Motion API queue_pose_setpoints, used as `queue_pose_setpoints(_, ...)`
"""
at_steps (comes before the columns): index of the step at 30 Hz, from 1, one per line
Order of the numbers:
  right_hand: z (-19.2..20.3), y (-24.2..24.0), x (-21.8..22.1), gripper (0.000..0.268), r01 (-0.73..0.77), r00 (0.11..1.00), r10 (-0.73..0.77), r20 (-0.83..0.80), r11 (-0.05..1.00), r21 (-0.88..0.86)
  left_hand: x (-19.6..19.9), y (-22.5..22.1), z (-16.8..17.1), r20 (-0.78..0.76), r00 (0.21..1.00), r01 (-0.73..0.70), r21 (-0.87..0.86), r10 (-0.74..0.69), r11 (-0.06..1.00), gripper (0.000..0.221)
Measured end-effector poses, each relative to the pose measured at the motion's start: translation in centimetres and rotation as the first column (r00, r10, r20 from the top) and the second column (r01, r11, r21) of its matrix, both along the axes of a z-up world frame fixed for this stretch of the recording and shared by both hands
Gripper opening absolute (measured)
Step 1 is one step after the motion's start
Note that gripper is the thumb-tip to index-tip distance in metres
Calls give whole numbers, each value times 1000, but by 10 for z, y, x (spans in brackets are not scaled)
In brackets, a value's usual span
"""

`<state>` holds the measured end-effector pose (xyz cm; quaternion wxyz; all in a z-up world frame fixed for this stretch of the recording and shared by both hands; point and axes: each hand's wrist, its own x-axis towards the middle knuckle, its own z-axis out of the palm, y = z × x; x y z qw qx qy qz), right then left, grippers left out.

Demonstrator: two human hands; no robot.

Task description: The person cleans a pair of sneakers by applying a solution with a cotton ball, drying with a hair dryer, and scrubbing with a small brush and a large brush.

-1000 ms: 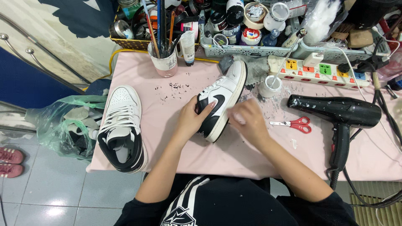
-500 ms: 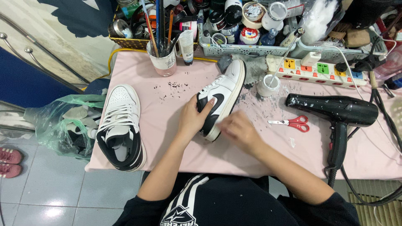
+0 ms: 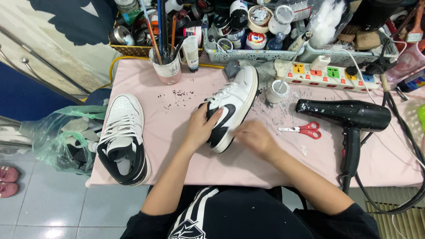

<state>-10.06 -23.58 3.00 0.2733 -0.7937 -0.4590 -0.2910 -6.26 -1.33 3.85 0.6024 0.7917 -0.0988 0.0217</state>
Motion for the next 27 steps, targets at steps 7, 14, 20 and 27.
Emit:
queue_pose_setpoints(7, 15, -35, 30, 12, 356, 934, -358, -4, 926, 126, -14, 19, 8, 13, 991, 132, -184, -132, 974, 25)
queue_pose_setpoints(14, 38, -22, 4, 15, 147, 984, -144, 105, 989, -26, -19, 31, 18, 38, 978, 209, -79, -206, 975, 23)
queue_pose_setpoints(20, 68, -42, 10, 16, 344, 935, -353, -4, 908, 237, -21, 43, 20, 141, 962, 246, -73, -234, 967, 19)
queue_pose_setpoints(27, 76, -51, 5, 16, 172, 977, -177, 117, 984, 54, -22, 50, 28, 116, 954, 280, -15, -277, 960, 17)
